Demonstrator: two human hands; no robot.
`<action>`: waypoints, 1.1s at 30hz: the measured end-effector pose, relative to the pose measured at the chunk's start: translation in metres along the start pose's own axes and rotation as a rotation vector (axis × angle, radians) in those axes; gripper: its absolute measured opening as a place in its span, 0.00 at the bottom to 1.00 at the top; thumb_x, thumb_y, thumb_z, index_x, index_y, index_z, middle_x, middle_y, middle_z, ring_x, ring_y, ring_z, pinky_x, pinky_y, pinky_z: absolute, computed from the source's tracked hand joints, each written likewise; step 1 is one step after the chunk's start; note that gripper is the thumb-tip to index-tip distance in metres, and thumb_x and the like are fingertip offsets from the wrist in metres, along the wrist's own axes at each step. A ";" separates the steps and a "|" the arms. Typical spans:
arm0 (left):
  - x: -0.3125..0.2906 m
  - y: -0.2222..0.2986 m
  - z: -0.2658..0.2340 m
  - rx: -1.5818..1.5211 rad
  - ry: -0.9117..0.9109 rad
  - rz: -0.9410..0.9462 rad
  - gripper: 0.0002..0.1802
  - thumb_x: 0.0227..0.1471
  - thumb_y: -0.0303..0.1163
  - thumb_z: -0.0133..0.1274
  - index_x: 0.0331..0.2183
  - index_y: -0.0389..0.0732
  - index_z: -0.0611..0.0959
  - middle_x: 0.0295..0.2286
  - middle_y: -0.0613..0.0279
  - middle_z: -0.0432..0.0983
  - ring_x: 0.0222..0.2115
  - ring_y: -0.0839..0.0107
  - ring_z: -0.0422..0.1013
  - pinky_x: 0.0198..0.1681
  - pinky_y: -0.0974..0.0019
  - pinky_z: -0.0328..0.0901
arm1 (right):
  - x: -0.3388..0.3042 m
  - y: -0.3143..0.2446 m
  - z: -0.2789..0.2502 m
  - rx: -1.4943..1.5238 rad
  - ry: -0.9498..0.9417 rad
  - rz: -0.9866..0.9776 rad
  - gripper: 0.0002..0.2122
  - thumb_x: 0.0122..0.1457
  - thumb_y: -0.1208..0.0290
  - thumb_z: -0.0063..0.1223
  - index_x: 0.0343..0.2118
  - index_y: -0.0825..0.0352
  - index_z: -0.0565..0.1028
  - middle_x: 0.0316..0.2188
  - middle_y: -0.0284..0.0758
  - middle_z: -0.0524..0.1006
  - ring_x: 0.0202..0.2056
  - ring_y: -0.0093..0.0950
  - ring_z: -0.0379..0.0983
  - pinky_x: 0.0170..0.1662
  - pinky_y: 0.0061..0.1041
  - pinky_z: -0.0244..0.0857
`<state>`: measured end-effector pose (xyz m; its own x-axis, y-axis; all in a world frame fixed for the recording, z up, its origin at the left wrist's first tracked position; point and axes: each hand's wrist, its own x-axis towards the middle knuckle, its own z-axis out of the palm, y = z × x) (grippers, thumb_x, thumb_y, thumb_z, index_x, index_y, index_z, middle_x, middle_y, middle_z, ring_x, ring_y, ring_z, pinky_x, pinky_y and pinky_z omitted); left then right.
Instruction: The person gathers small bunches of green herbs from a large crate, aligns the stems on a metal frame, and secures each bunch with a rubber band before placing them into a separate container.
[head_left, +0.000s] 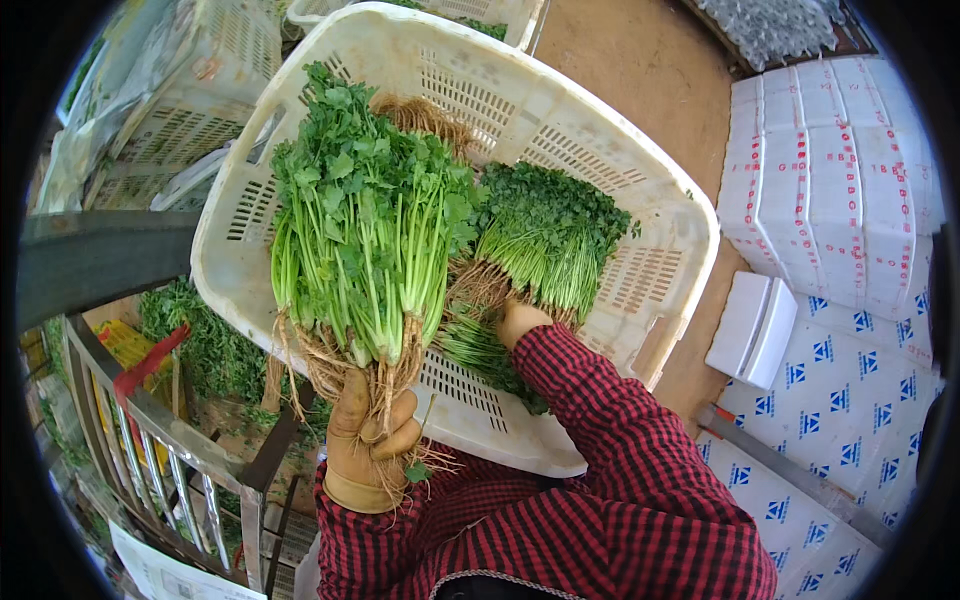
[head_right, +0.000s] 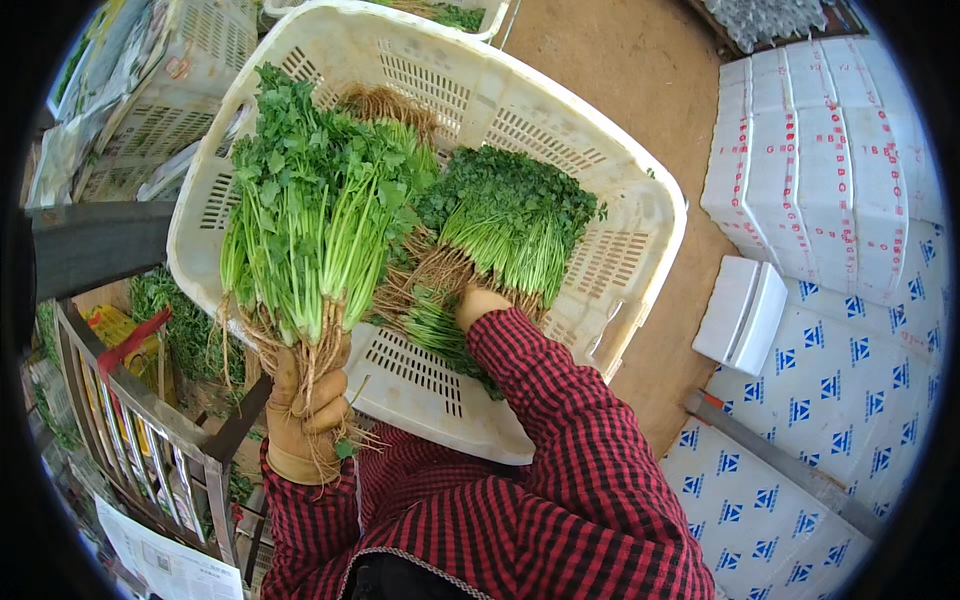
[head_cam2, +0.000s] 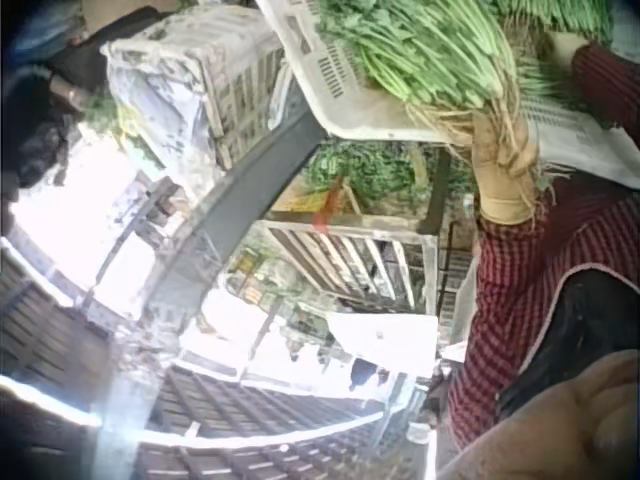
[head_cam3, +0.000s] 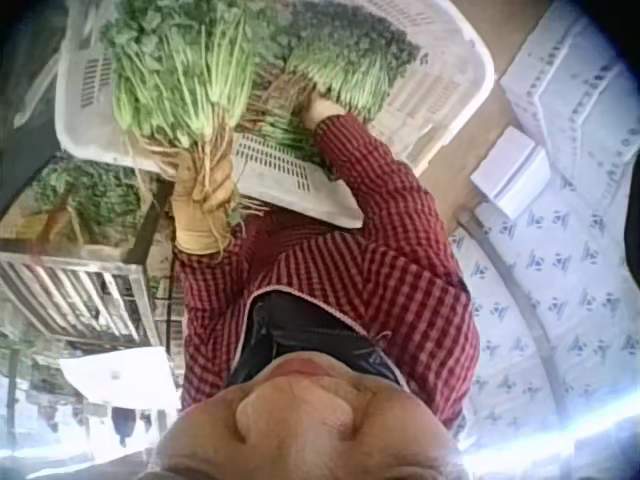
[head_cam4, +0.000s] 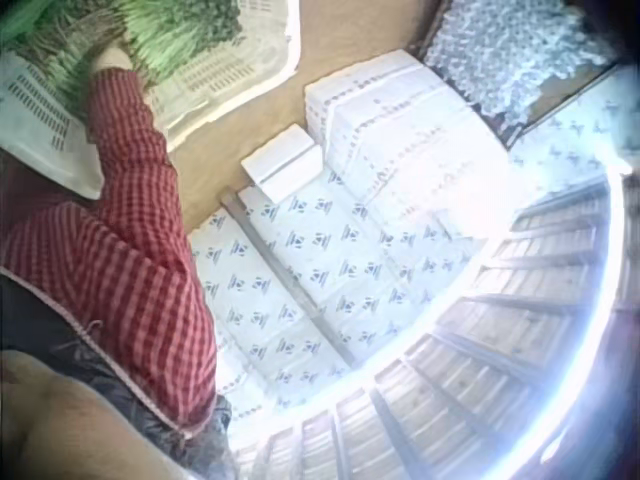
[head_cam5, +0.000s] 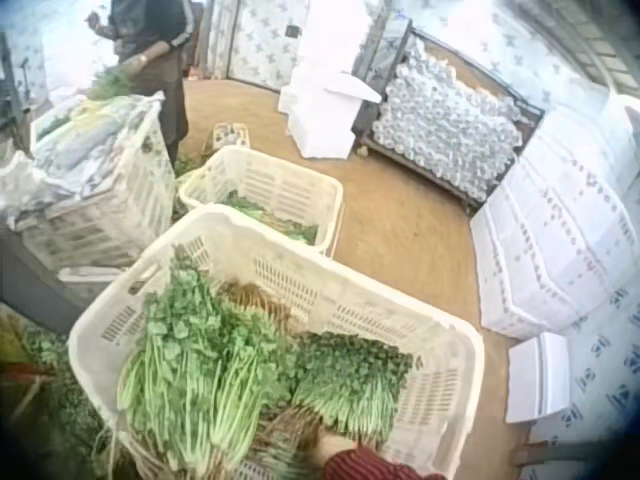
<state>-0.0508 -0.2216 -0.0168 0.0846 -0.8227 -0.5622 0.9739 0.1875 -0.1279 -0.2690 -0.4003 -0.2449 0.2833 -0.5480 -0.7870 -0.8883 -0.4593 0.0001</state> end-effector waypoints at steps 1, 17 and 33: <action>-0.008 -0.002 0.000 -0.064 0.035 0.003 0.19 0.66 0.37 0.52 0.54 0.38 0.74 0.36 0.63 0.77 0.18 0.80 0.58 0.16 0.75 0.52 | -0.020 -0.006 -0.012 0.010 -0.159 0.013 0.16 0.66 0.60 0.48 0.48 0.67 0.76 0.39 0.45 0.82 0.40 0.43 0.80 0.46 0.38 0.74; -0.208 -0.069 -0.012 0.733 -0.009 0.358 0.36 0.54 0.25 0.64 0.60 0.35 0.66 0.52 0.56 0.75 0.51 0.65 0.73 0.55 0.62 0.69 | -0.289 -0.117 -0.081 1.366 -0.254 -0.332 0.06 0.64 0.73 0.53 0.41 0.69 0.73 0.35 0.38 0.79 0.36 0.33 0.78 0.41 0.36 0.75; -0.382 0.106 -0.101 0.609 0.367 1.490 0.27 0.54 0.18 0.58 0.56 0.37 0.73 0.45 0.57 0.79 0.44 0.70 0.75 0.46 0.71 0.70 | -0.348 -0.437 -0.043 -0.069 0.573 -1.232 0.08 0.56 0.77 0.55 0.38 0.70 0.76 0.47 0.46 0.79 0.48 0.45 0.76 0.52 0.41 0.71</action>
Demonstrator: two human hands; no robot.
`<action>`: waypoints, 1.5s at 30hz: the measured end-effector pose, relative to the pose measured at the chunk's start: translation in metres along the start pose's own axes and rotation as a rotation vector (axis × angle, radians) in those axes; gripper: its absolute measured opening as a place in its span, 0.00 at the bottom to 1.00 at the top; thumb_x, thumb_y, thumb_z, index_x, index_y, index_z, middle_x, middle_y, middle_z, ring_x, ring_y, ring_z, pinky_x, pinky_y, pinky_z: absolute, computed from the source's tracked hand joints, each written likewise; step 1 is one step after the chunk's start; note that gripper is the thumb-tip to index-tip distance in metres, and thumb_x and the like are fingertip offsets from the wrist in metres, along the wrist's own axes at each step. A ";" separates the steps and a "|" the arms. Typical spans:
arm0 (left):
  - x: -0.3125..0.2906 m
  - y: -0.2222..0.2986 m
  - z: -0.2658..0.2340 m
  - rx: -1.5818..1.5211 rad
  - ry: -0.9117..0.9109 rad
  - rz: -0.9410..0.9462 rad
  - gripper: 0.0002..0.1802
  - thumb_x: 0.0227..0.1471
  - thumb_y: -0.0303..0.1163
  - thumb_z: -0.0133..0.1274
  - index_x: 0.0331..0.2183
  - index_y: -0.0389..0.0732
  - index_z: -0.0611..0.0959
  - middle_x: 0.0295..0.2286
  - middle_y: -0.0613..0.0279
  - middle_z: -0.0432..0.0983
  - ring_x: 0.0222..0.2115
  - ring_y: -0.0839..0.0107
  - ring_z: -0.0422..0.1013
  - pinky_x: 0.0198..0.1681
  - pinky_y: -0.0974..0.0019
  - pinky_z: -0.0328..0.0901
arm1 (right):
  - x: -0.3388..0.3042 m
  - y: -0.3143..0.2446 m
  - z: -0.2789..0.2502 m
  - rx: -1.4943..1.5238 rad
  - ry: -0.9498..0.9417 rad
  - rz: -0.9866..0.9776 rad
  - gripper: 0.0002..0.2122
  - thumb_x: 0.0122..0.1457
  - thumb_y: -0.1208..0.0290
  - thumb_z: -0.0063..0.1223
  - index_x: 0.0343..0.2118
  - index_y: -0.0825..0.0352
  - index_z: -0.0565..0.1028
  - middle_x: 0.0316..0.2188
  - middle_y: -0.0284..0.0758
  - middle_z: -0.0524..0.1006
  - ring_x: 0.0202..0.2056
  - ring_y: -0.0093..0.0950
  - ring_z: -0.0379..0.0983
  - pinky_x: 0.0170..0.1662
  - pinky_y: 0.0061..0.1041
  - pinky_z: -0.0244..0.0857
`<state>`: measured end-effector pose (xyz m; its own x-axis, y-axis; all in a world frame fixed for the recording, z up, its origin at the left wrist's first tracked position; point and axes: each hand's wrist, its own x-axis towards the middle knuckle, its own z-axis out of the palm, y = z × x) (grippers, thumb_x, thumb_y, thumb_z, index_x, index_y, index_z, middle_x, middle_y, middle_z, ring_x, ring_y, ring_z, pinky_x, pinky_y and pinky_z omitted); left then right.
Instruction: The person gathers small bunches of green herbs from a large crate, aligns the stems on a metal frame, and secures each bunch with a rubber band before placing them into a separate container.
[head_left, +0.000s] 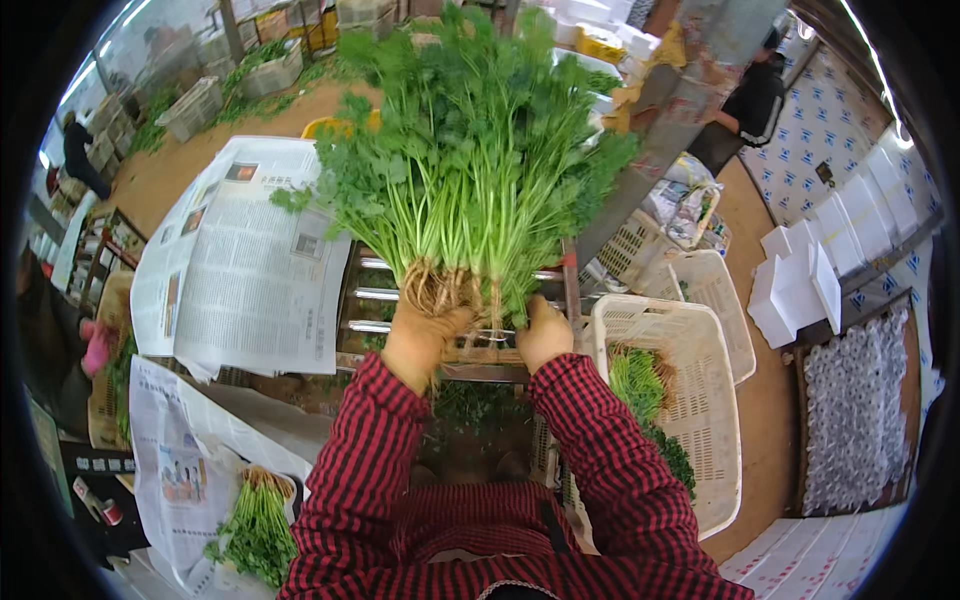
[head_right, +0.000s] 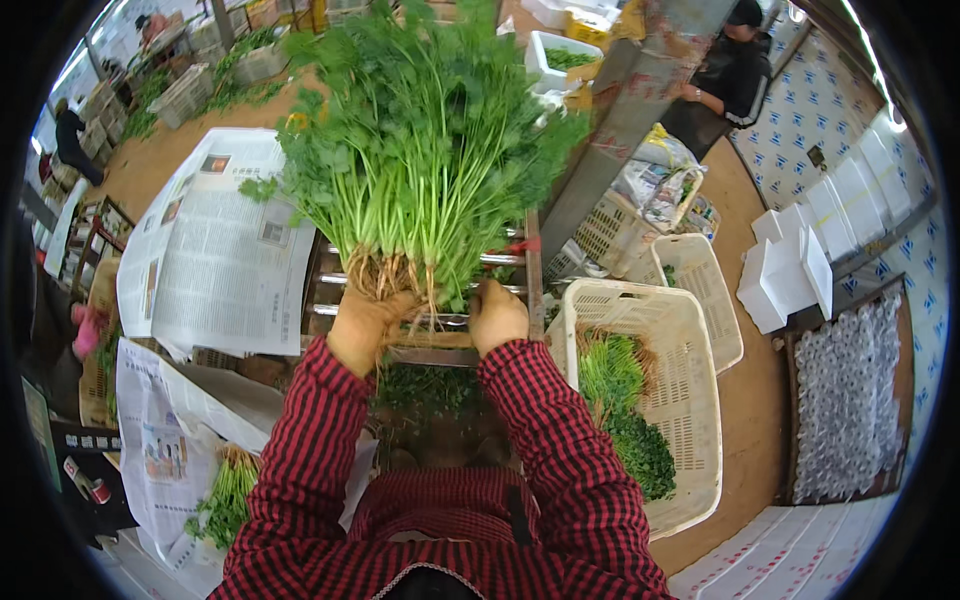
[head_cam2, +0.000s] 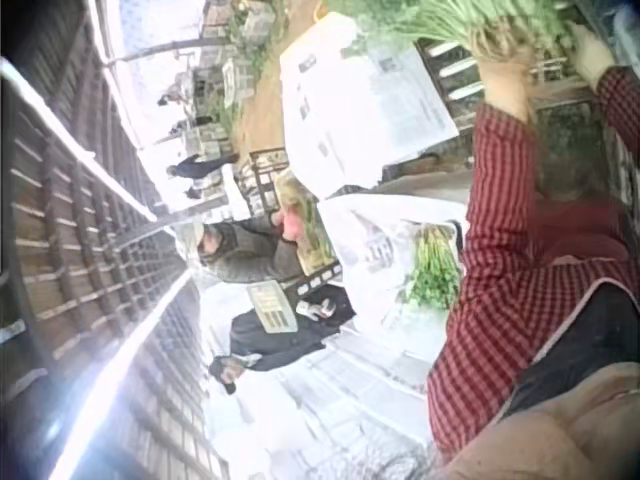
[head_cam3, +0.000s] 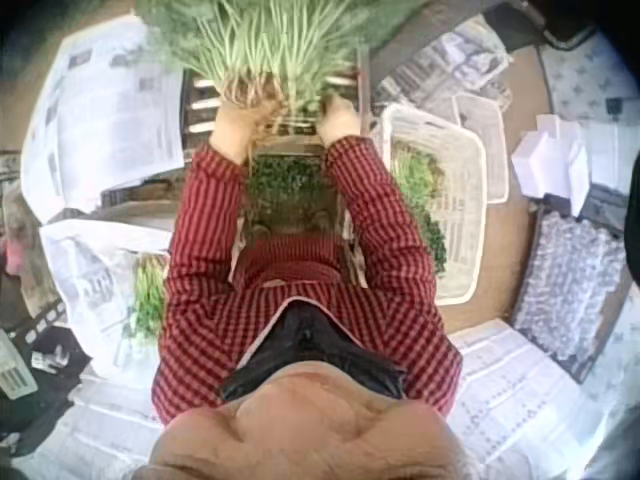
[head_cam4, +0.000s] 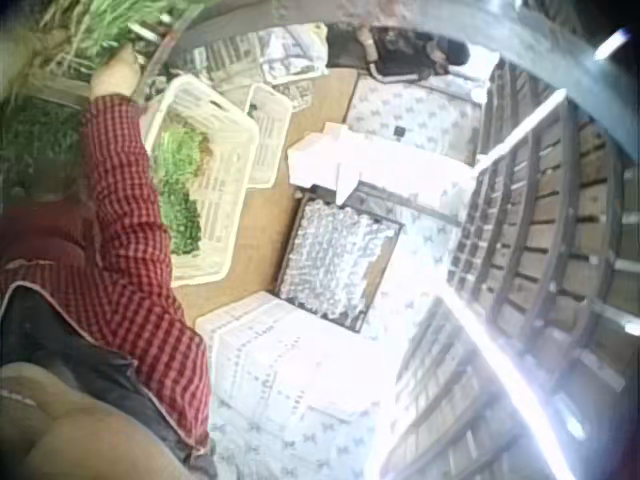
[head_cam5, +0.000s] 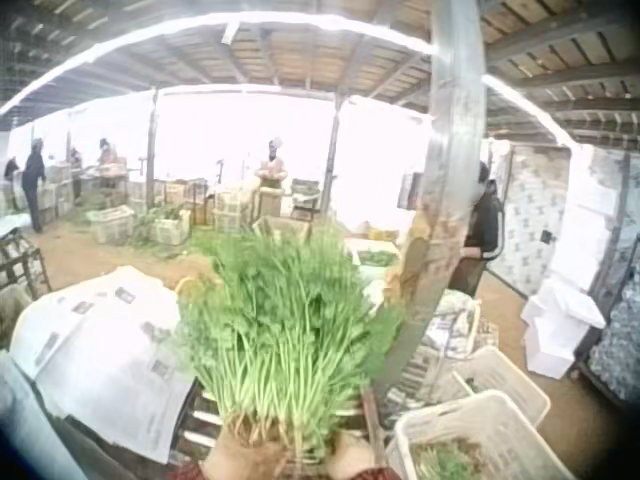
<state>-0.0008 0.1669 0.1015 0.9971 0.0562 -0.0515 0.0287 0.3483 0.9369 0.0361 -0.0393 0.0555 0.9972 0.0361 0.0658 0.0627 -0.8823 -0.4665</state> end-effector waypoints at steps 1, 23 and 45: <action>0.008 -0.024 -0.023 0.006 0.089 -0.089 0.29 0.53 0.17 0.59 0.56 0.38 0.72 0.42 0.57 0.79 0.37 0.72 0.73 0.38 0.71 0.66 | -0.003 0.026 0.028 0.015 0.121 -0.194 0.07 0.55 0.77 0.56 0.37 0.70 0.76 0.48 0.46 0.79 0.50 0.47 0.75 0.54 0.42 0.69; 0.014 -0.092 -0.058 -0.153 0.196 -0.193 0.37 0.49 0.05 0.50 0.60 0.35 0.65 0.53 0.49 0.73 0.53 0.57 0.73 0.57 0.54 0.71 | -0.009 0.030 0.035 0.069 0.290 -0.254 0.02 0.56 0.78 0.56 0.33 0.67 0.76 0.37 0.45 0.79 0.43 0.47 0.74 0.49 0.44 0.68; 0.011 -0.059 -0.042 0.016 0.319 -0.247 0.42 0.45 0.18 0.67 0.60 0.34 0.65 0.49 0.55 0.77 0.47 0.63 0.76 0.53 0.59 0.72 | 0.005 0.048 0.023 0.165 -0.057 -0.399 0.04 0.51 0.76 0.59 0.30 0.64 0.75 0.36 0.39 0.81 0.49 0.44 0.74 0.64 0.45 0.57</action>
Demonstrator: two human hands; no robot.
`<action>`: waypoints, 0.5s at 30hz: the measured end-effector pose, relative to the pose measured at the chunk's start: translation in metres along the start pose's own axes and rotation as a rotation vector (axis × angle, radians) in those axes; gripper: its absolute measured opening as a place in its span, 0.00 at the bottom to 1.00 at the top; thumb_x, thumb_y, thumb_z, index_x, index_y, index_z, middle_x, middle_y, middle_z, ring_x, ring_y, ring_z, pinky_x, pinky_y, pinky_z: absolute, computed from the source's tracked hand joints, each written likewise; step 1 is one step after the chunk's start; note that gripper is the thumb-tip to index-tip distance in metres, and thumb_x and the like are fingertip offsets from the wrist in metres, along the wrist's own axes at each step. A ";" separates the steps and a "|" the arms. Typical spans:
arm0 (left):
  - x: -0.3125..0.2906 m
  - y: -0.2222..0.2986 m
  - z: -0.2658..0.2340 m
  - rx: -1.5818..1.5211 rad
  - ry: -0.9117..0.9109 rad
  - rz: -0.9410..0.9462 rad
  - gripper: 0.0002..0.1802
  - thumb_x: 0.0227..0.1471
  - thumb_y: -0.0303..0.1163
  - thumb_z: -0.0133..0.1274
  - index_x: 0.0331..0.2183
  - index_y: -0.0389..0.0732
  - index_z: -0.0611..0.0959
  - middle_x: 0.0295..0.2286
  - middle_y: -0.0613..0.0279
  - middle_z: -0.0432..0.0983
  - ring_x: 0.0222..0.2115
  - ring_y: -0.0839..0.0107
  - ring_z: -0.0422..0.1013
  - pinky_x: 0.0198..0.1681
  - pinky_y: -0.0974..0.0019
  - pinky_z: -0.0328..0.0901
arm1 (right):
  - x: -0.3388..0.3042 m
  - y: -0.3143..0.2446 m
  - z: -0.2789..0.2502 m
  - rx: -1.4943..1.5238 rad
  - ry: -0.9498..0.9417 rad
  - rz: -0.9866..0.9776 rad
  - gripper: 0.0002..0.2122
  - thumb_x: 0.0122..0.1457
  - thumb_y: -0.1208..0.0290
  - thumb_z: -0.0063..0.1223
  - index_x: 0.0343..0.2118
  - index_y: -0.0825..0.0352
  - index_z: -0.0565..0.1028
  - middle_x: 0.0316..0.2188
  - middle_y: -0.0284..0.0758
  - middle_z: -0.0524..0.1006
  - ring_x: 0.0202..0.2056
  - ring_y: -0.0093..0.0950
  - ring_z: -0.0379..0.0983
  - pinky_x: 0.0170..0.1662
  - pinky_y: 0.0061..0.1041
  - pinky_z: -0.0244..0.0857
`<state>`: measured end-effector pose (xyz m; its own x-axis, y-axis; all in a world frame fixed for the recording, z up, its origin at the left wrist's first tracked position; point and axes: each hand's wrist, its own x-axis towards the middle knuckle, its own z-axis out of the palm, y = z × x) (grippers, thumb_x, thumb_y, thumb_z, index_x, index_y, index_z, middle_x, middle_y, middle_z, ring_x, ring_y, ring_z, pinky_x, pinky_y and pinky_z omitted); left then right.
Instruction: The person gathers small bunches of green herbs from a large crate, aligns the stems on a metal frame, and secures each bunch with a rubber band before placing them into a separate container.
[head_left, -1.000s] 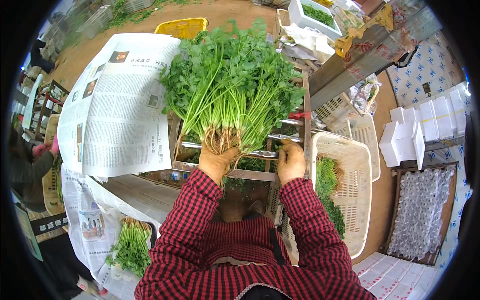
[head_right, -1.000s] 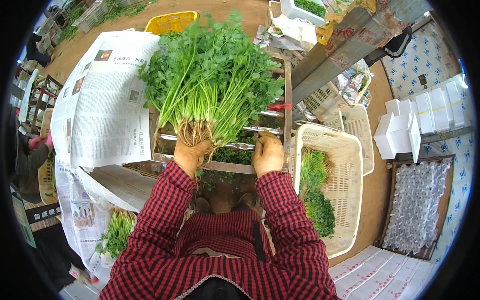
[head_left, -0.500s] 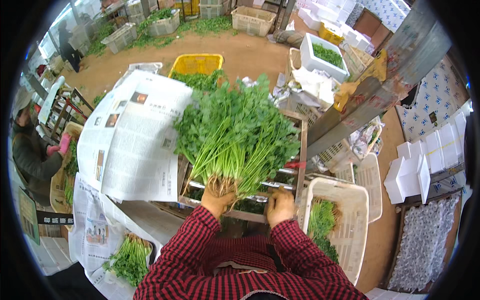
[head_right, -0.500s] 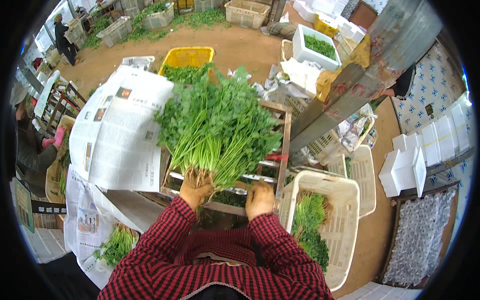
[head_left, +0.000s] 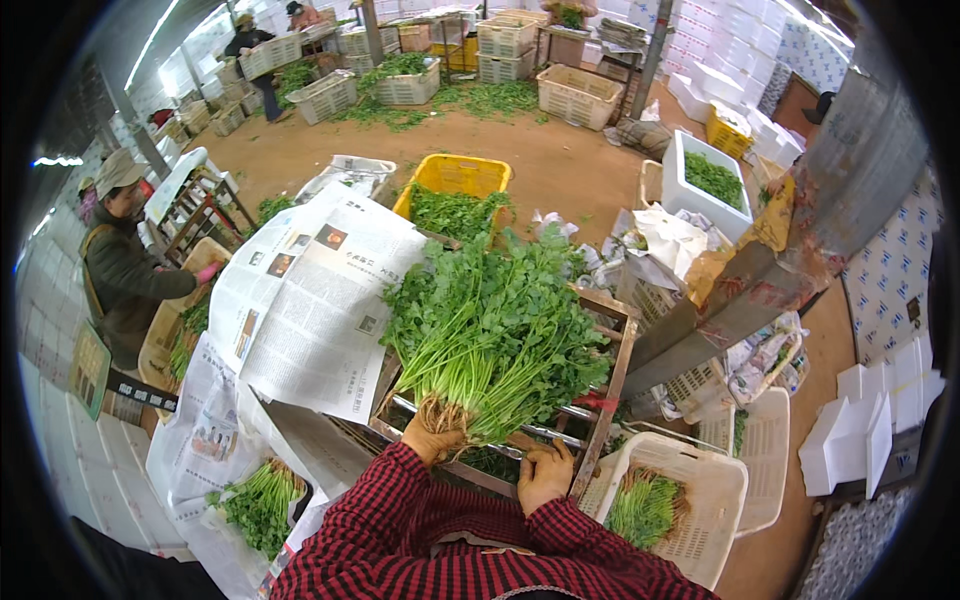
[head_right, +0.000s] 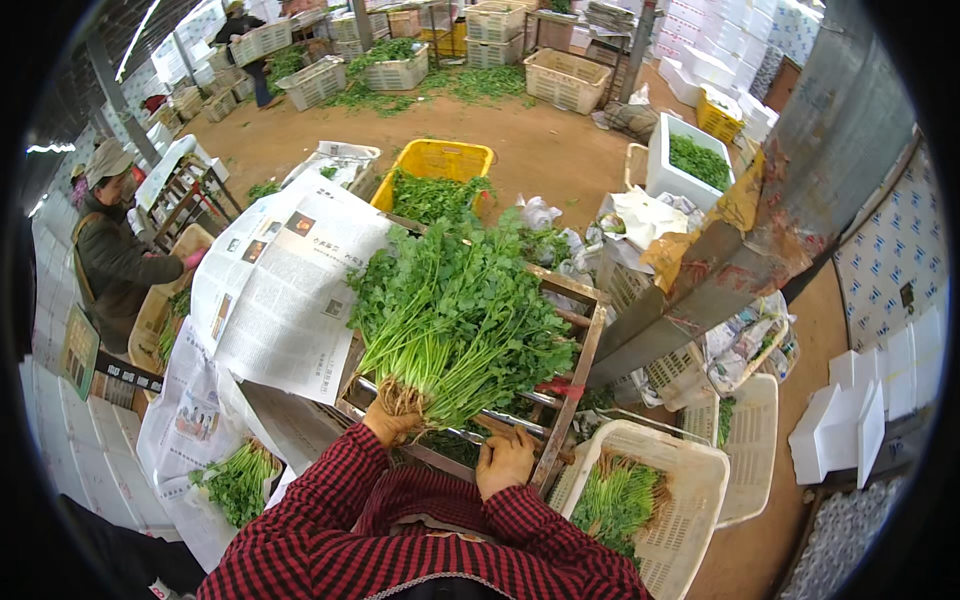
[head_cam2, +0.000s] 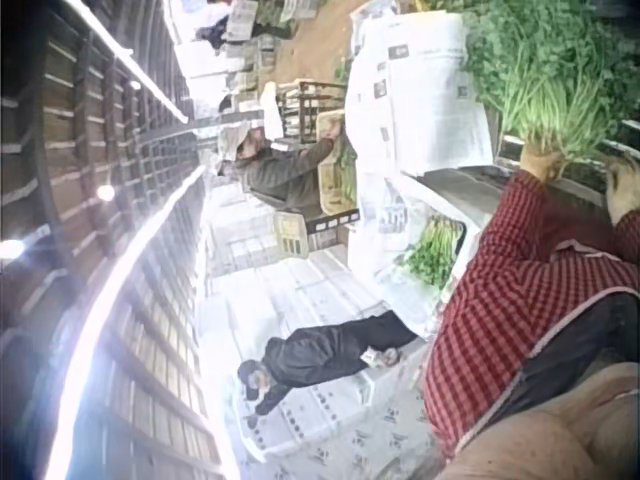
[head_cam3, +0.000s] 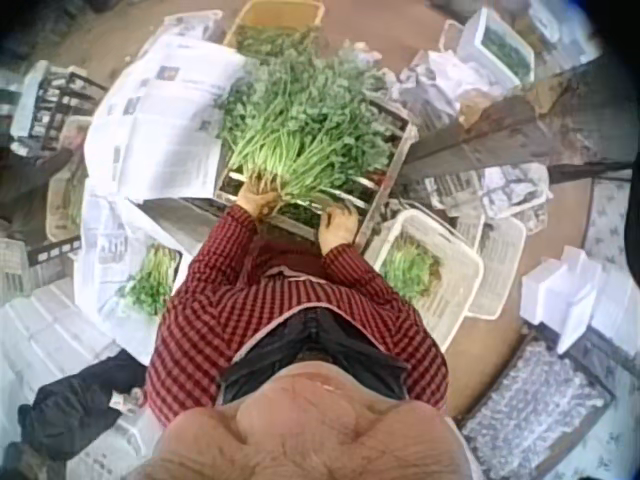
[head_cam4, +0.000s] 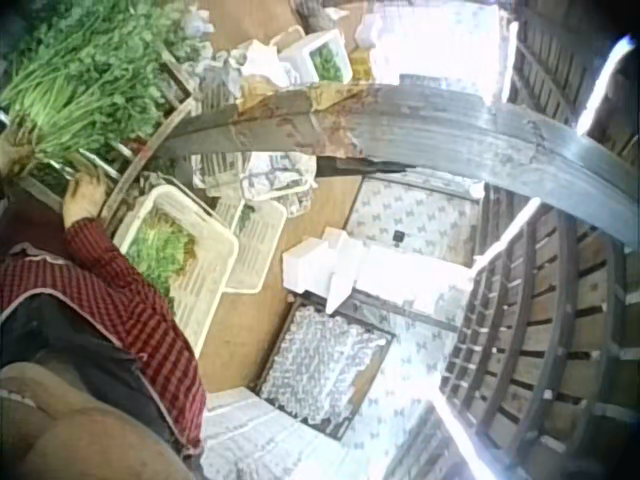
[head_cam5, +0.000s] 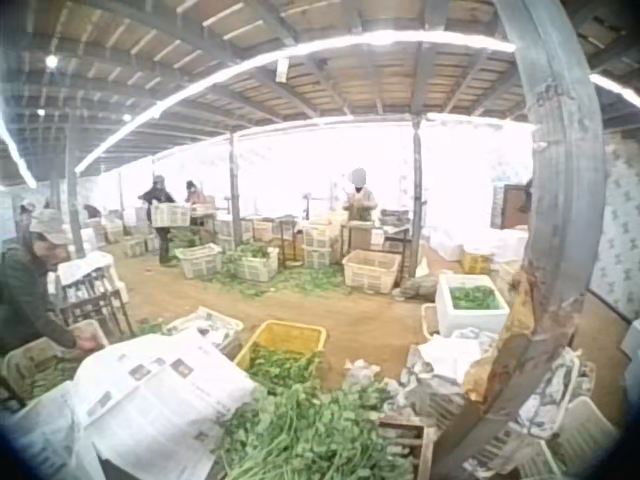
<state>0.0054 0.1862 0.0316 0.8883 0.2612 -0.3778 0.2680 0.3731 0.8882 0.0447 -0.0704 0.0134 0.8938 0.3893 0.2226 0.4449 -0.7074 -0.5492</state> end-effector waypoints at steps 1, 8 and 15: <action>-0.003 0.002 0.000 -0.027 0.014 -0.024 0.43 0.45 0.18 0.67 0.61 0.34 0.64 0.49 0.54 0.77 0.47 0.63 0.76 0.53 0.58 0.72 | 0.000 -0.002 -0.002 -0.002 -0.044 0.004 0.04 0.52 0.76 0.59 0.30 0.64 0.76 0.36 0.39 0.81 0.49 0.44 0.73 0.64 0.45 0.57; -0.008 -0.002 0.007 0.079 0.019 -0.019 0.44 0.47 0.27 0.68 0.62 0.35 0.65 0.44 0.57 0.81 0.43 0.69 0.77 0.51 0.62 0.71 | 0.016 0.038 -0.063 0.373 -0.107 0.392 0.05 0.59 0.70 0.61 0.33 0.64 0.76 0.32 0.36 0.78 0.36 0.34 0.78 0.44 0.33 0.72; 0.014 -0.032 -0.024 0.186 -0.011 0.003 0.49 0.46 0.32 0.69 0.65 0.38 0.61 0.48 0.62 0.79 0.44 0.69 0.76 0.46 0.68 0.71 | 0.175 0.007 -0.148 0.382 0.185 0.419 0.09 0.68 0.69 0.53 0.33 0.71 0.75 0.30 0.40 0.81 0.34 0.26 0.79 0.32 0.25 0.69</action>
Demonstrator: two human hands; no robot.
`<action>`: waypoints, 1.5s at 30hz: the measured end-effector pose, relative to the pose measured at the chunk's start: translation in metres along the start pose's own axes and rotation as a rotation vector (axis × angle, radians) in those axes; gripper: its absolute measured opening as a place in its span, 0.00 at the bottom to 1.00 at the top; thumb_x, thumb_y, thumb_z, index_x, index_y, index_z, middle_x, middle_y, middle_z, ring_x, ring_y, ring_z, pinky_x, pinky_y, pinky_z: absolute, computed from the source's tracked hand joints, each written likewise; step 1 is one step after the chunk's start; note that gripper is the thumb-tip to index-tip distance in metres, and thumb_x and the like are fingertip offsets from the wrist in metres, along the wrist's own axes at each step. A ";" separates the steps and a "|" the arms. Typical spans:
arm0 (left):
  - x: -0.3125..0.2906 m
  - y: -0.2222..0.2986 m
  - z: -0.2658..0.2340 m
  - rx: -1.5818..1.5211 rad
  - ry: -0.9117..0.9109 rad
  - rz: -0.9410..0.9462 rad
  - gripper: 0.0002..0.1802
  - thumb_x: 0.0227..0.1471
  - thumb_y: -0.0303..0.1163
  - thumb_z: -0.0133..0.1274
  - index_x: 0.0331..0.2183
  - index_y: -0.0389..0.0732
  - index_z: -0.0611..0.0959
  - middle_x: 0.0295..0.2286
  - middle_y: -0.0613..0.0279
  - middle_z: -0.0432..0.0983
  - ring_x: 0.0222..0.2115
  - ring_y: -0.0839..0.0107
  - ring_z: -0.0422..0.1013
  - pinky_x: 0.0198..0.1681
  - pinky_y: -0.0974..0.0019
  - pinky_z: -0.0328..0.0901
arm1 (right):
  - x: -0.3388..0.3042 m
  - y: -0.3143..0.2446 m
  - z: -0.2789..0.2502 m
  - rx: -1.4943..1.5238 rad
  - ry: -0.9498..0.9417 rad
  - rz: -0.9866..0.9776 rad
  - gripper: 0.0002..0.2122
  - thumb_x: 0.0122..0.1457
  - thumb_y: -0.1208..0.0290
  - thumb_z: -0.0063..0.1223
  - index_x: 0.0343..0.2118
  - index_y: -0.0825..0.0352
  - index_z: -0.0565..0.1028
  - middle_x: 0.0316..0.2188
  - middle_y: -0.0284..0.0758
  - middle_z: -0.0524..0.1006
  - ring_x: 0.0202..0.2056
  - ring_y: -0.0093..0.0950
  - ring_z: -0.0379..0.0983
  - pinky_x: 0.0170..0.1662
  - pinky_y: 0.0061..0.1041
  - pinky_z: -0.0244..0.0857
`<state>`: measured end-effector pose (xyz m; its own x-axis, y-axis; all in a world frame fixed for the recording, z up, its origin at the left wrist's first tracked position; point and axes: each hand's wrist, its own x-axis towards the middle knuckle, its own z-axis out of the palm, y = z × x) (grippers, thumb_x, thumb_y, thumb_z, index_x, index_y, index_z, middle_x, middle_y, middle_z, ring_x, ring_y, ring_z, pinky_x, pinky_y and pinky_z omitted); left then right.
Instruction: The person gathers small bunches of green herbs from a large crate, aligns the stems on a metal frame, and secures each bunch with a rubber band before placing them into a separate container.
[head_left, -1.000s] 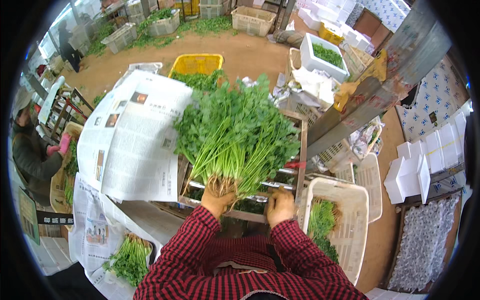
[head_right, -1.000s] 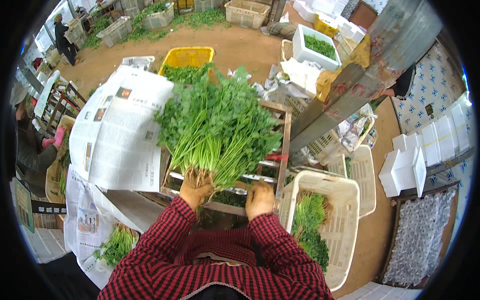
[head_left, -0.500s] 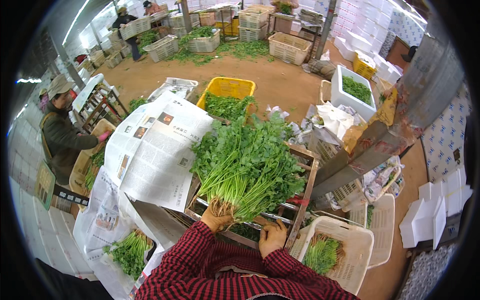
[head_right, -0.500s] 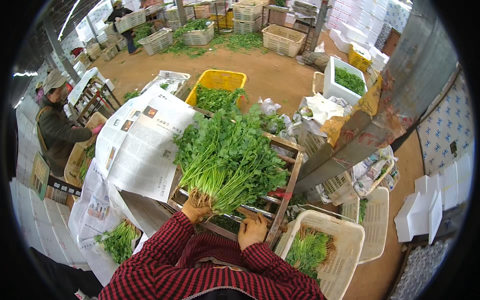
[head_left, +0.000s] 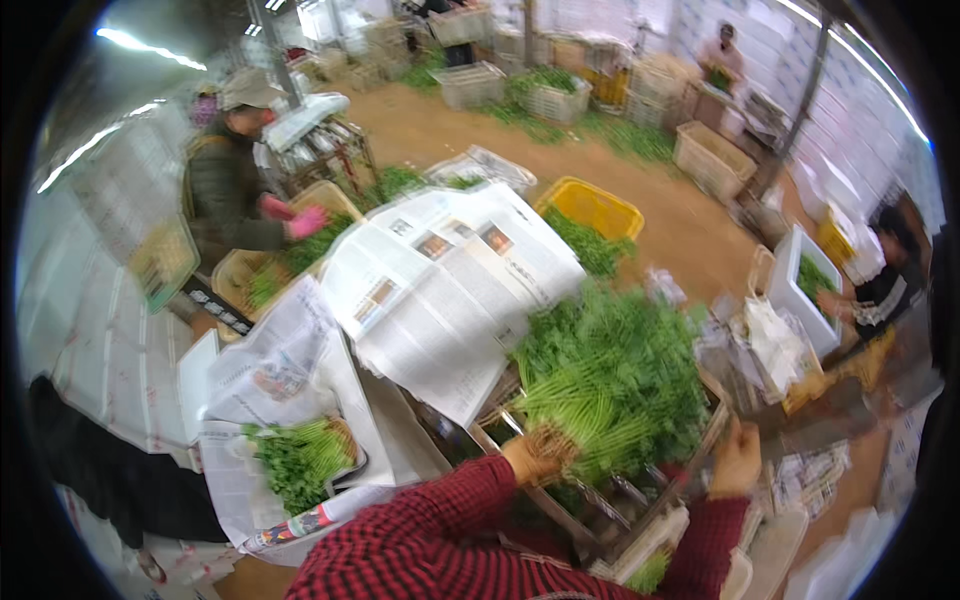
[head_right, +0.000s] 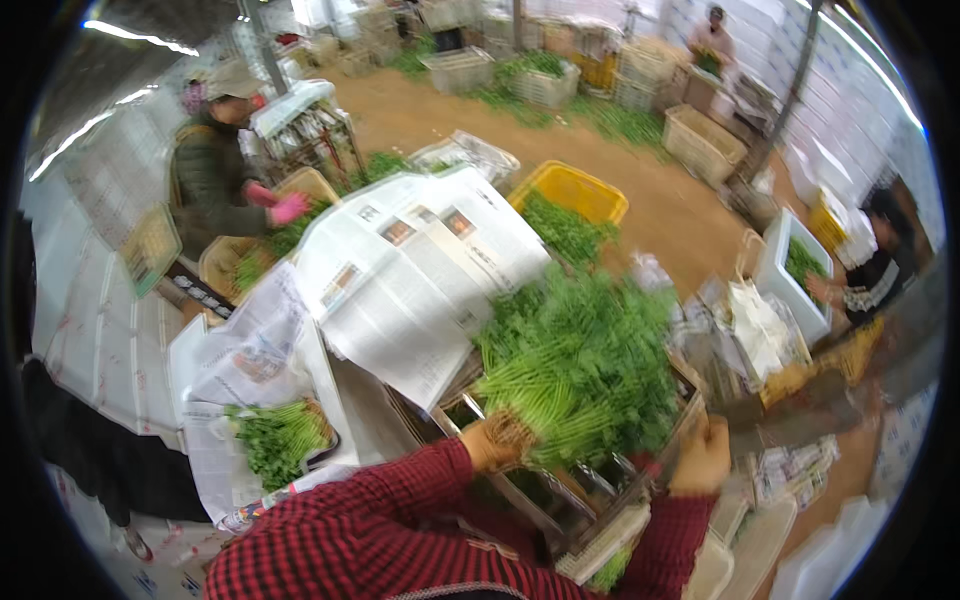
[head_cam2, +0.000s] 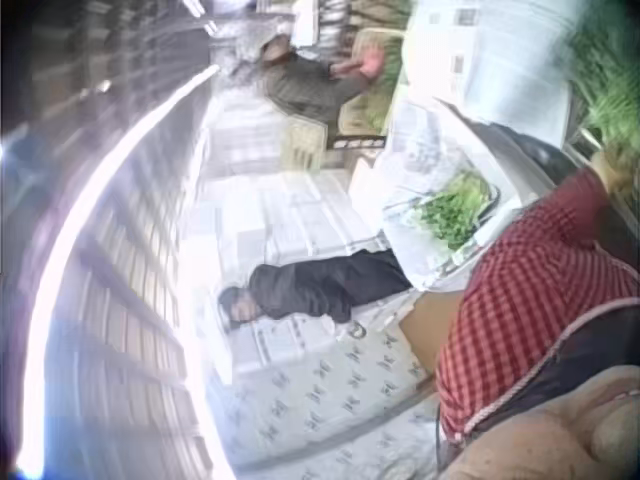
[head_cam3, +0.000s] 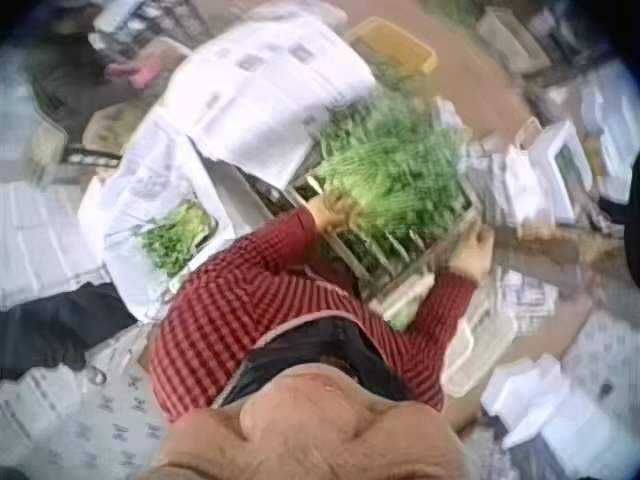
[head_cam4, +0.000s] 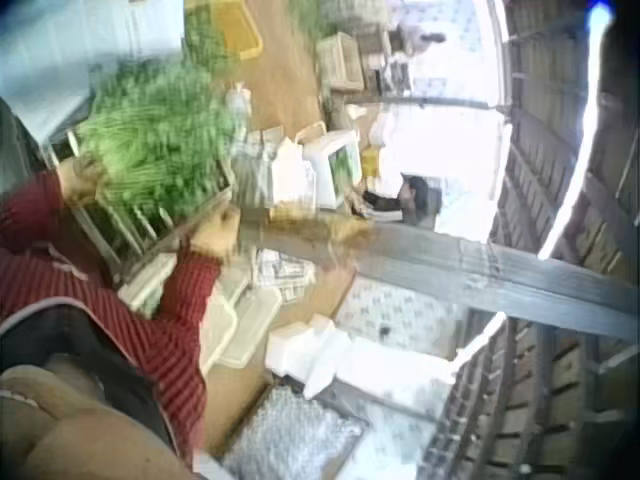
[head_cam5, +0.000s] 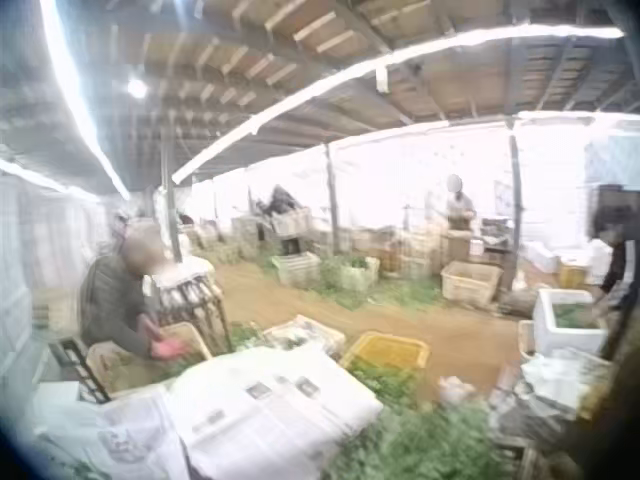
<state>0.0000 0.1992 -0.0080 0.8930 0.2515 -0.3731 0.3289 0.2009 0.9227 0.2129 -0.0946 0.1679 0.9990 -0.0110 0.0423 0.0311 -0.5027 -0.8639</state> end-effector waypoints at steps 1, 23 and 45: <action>-0.003 0.002 0.015 -0.113 -0.044 0.029 0.47 0.47 0.29 0.69 0.64 0.39 0.63 0.46 0.64 0.80 0.41 0.71 0.77 0.41 0.68 0.73 | 0.014 -0.003 0.017 -0.190 0.119 -0.311 0.07 0.63 0.78 0.53 0.42 0.71 0.78 0.37 0.44 0.81 0.41 0.33 0.79 0.42 0.28 0.72; -0.008 0.023 -0.001 0.016 -0.089 -0.116 0.49 0.47 0.27 0.69 0.63 0.32 0.58 0.56 0.49 0.71 0.53 0.63 0.72 0.60 0.62 0.66 | 0.009 -0.118 0.130 -0.212 -0.714 -1.057 0.18 0.48 0.89 0.56 0.36 0.56 0.83 0.38 0.36 0.79 0.52 0.41 0.74 0.66 0.54 0.57; 0.002 0.001 0.012 -0.914 -0.026 -0.207 0.40 0.55 0.29 0.63 0.63 0.36 0.61 0.56 0.55 0.70 0.56 0.63 0.70 0.61 0.58 0.67 | -0.043 -0.108 0.219 -0.724 -0.647 -1.005 0.29 0.54 0.44 0.62 0.50 0.63 0.80 0.63 0.41 0.69 0.69 0.44 0.54 0.72 0.52 0.40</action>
<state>0.0059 0.1881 -0.0071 0.8541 0.1082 -0.5088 0.1230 0.9084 0.3996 0.1734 0.1496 0.1489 0.4016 0.9128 0.0739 0.9098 -0.3885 -0.1457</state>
